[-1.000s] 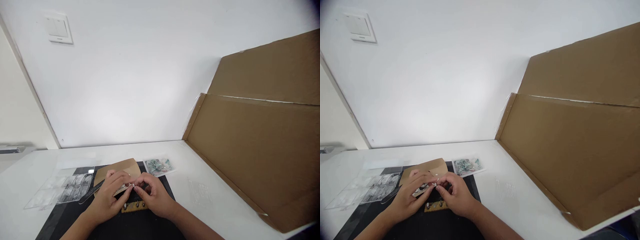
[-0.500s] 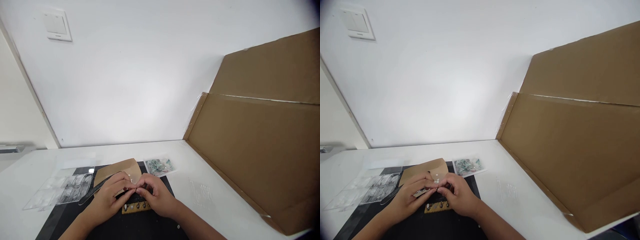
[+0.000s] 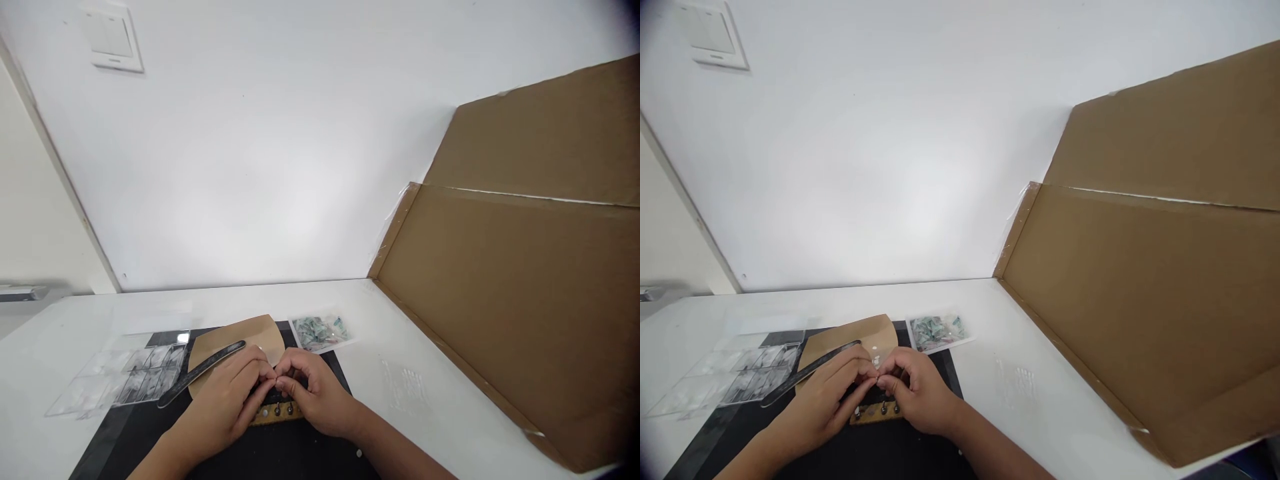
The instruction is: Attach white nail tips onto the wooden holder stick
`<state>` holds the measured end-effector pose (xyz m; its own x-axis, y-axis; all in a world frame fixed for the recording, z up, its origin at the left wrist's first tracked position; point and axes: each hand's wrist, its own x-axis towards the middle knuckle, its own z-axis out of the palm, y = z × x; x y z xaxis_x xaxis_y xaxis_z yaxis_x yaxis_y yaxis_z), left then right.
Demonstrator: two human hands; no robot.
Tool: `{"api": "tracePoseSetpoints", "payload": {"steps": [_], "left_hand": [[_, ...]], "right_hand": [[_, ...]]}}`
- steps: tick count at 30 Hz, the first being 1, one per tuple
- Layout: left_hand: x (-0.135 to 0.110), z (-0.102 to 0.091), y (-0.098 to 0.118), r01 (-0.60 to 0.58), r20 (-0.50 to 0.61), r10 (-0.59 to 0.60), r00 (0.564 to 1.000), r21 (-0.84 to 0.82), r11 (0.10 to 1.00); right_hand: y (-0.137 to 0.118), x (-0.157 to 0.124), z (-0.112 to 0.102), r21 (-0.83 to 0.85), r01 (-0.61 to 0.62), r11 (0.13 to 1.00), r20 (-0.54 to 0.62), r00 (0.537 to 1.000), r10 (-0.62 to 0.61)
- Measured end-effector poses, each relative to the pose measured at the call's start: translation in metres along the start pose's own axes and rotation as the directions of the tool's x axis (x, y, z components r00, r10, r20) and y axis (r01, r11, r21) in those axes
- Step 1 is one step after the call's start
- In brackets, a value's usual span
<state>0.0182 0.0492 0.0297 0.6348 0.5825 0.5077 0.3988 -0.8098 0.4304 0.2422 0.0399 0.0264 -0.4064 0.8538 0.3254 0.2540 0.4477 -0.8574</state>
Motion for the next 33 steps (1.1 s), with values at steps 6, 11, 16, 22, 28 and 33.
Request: {"api": "tracePoseSetpoints", "payload": {"steps": [6, 11, 16, 22, 28, 33], "left_hand": [[-0.002, 0.003, -0.005, 0.059, 0.008, -0.059, 0.998, -0.034, 0.998], [-0.004, 0.006, -0.007, 0.109, -0.006, -0.11, 0.994, -0.059, 0.992], [-0.006, 0.014, -0.013, 0.103, -0.042, -0.107, 0.993, -0.082, 0.991], [-0.007, 0.018, -0.015, 0.066, -0.106, -0.073, 0.992, -0.068, 0.995], [-0.004, 0.014, -0.012, -0.043, -0.192, 0.026, 0.981, -0.083, 0.996], [-0.002, 0.012, -0.017, -0.123, -0.181, 0.1, 0.978, -0.121, 0.985]], "right_hand": [[0.004, -0.001, 0.003, -0.033, -0.002, 0.999, -0.003, 1.0, 0.002], [0.006, -0.003, 0.005, -0.067, 0.035, 0.997, -0.034, 0.999, -0.038], [0.005, -0.004, 0.005, -0.072, 0.078, 0.994, -0.056, 0.995, -0.082], [0.007, -0.004, 0.005, -0.139, 0.096, 0.986, -0.067, 0.992, -0.106], [0.011, -0.005, 0.009, -0.048, 0.066, 0.997, -0.072, 0.995, -0.07], [0.016, -0.005, 0.012, 0.042, 0.077, 0.996, -0.087, 0.994, -0.073]]}}
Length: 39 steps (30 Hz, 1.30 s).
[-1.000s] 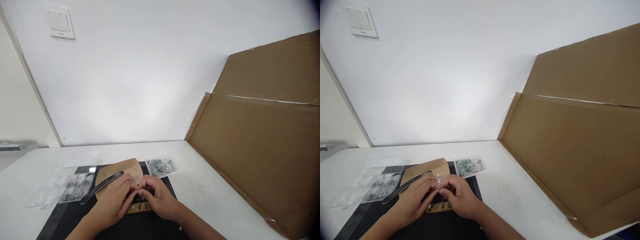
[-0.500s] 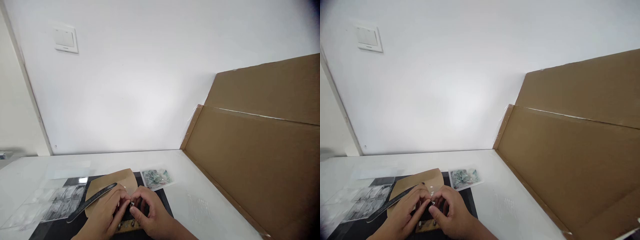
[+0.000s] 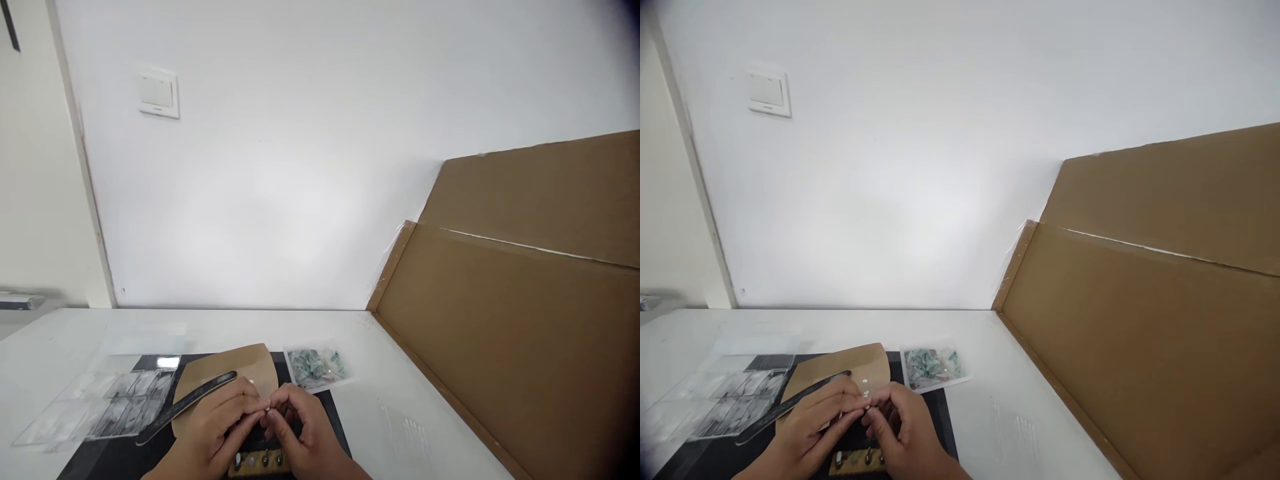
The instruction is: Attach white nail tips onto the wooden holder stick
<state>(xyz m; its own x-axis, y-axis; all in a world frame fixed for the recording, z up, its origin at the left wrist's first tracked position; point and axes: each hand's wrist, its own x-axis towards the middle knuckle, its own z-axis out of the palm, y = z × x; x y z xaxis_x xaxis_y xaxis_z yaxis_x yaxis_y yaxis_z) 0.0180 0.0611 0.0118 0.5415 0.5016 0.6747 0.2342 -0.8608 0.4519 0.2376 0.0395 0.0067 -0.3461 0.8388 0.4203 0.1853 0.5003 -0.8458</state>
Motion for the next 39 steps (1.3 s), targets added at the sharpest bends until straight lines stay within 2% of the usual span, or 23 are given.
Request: {"api": "tracePoseSetpoints", "payload": {"steps": [4, 11, 17, 23, 28, 31, 34, 39], "left_hand": [[0.002, 0.001, 0.001, 0.015, -0.019, -0.016, 1.0, -0.018, 1.0], [0.005, 0.001, 0.005, 0.063, -0.119, -0.062, 0.991, 0.009, 0.998], [0.004, -0.001, 0.004, 0.104, -0.111, -0.103, 0.988, 0.005, 0.995], [0.006, -0.002, 0.006, 0.118, -0.123, -0.116, 0.986, 0.013, 0.993], [0.007, -0.005, 0.006, 0.152, -0.091, -0.153, 0.984, -0.027, 0.988], [0.007, -0.007, 0.007, 0.184, -0.088, -0.187, 0.978, -0.039, 0.982], [0.007, -0.009, 0.009, 0.165, -0.065, -0.171, 0.983, -0.084, 0.983], [0.007, -0.012, 0.013, 0.168, -0.006, -0.171, 0.985, -0.159, 0.973]], "right_hand": [[0.0, 0.0, 0.0, -0.002, -0.04, 0.999, -0.026, 0.999, 0.04], [0.0, -0.002, 0.001, 0.047, -0.072, 0.996, -0.006, 0.997, 0.072], [-0.005, -0.002, -0.001, 0.023, -0.062, 0.998, 0.008, 0.998, 0.061], [-0.006, -0.001, -0.003, -0.127, -0.023, 0.992, 0.012, 1.0, 0.024], [-0.008, -0.001, -0.007, -0.27, 0.088, 0.959, 0.008, 0.996, -0.089], [-0.01, -0.002, -0.008, -0.308, 0.108, 0.945, -0.006, 0.993, -0.115], [-0.014, -0.003, -0.008, -0.26, 0.091, 0.961, -0.004, 0.995, -0.095], [-0.023, -0.003, -0.008, -0.056, 0.007, 0.998, 0.005, 1.0, -0.007]]}}
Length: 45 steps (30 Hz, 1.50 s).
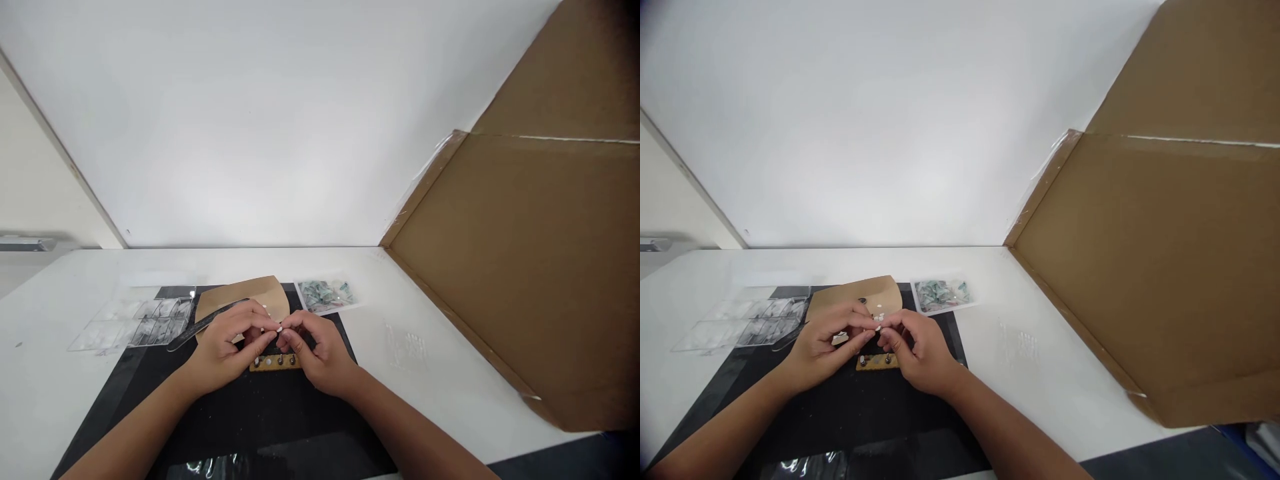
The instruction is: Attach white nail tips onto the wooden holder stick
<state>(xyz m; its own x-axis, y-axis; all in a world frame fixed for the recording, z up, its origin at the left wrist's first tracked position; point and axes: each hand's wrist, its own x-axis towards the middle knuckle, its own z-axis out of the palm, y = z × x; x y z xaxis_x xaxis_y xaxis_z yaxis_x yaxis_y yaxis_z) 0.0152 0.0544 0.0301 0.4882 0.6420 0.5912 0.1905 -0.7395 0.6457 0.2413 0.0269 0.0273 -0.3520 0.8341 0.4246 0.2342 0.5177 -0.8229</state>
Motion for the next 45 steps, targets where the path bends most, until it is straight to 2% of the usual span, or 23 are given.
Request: {"api": "tracePoseSetpoints", "payload": {"steps": [6, 9, 12, 17, 25, 38, 45], "left_hand": [[0.005, 0.0, 0.011, -0.021, -0.022, 0.021, 1.0, -0.014, 1.0], [0.008, 0.0, 0.016, -0.027, -0.035, 0.027, 0.999, 0.016, 1.0], [0.01, 0.0, 0.017, -0.021, -0.043, 0.022, 0.999, 0.036, 0.999], [0.009, 0.0, 0.016, 0.006, 0.008, -0.007, 1.0, 0.058, 0.998], [0.005, 0.003, 0.012, -0.001, 0.004, 0.0, 1.0, 0.195, 0.981], [0.006, 0.01, 0.022, 0.014, -0.033, -0.005, 0.999, 0.292, 0.956], [0.006, 0.011, 0.023, -0.016, -0.06, 0.041, 0.997, 0.362, 0.932]], "right_hand": [[-0.004, -0.003, 0.001, 0.225, -0.109, 0.968, 0.066, 0.993, 0.096], [-0.004, -0.004, 0.001, 0.24, -0.138, 0.961, 0.064, 0.99, 0.126], [-0.006, -0.004, 0.0, 0.149, -0.141, 0.979, 0.033, 0.99, 0.137], [-0.011, -0.001, -0.002, 0.04, -0.145, 0.989, 0.011, 0.989, 0.144], [-0.011, -0.003, 0.001, -0.126, -0.105, 0.986, -0.014, 0.995, 0.104], [-0.011, -0.008, 0.008, -0.42, -0.009, 0.907, -0.076, 0.997, -0.025], [-0.012, -0.008, 0.009, -0.471, 0.06, 0.88, -0.059, 0.993, -0.1]]}}
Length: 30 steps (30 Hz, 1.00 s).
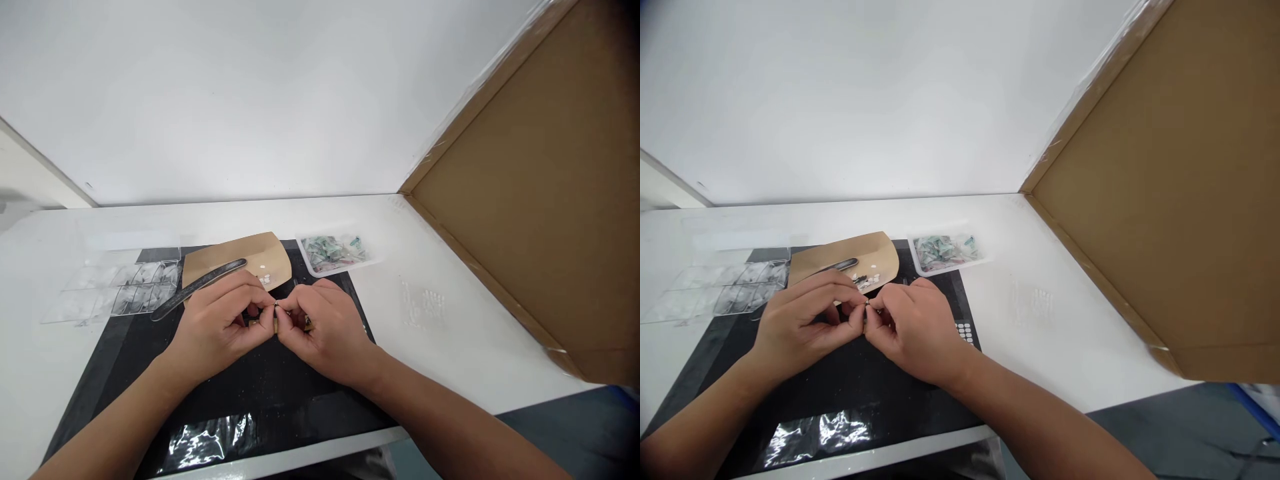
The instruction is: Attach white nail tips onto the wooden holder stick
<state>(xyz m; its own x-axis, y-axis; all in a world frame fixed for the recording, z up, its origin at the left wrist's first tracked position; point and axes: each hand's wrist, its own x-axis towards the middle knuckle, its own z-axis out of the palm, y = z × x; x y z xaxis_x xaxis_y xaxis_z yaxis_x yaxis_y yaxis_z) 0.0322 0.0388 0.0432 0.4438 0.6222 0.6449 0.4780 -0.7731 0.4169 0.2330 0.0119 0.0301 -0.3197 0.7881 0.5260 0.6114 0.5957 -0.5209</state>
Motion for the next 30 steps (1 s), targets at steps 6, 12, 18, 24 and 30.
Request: {"api": "tracePoseSetpoints", "payload": {"steps": [6, 12, 18, 24, 30], "left_hand": [[0.001, 0.0, 0.004, 0.034, 0.001, -0.034, 0.999, -0.011, 0.999], [0.004, -0.002, 0.008, 0.085, 0.016, -0.084, 0.996, -0.056, 0.995], [0.005, -0.003, 0.01, 0.17, 0.034, -0.167, 0.985, -0.159, 0.972], [0.007, -0.007, 0.011, 0.313, 0.11, -0.294, 0.949, -0.238, 0.919], [0.007, -0.007, 0.009, 0.395, 0.143, -0.368, 0.919, -0.345, 0.852]], "right_hand": [[-0.002, 0.0, 0.0, 0.033, -0.011, 0.999, -0.009, 1.0, 0.012], [-0.005, 0.0, -0.003, 0.117, -0.087, 0.989, 0.023, 0.996, 0.085], [-0.006, 0.004, -0.008, 0.249, -0.168, 0.954, 0.09, 0.985, 0.15], [-0.002, 0.007, -0.01, 0.401, -0.221, 0.889, 0.144, 0.974, 0.177], [0.001, 0.007, -0.009, 0.522, -0.279, 0.806, 0.19, 0.959, 0.209]]}}
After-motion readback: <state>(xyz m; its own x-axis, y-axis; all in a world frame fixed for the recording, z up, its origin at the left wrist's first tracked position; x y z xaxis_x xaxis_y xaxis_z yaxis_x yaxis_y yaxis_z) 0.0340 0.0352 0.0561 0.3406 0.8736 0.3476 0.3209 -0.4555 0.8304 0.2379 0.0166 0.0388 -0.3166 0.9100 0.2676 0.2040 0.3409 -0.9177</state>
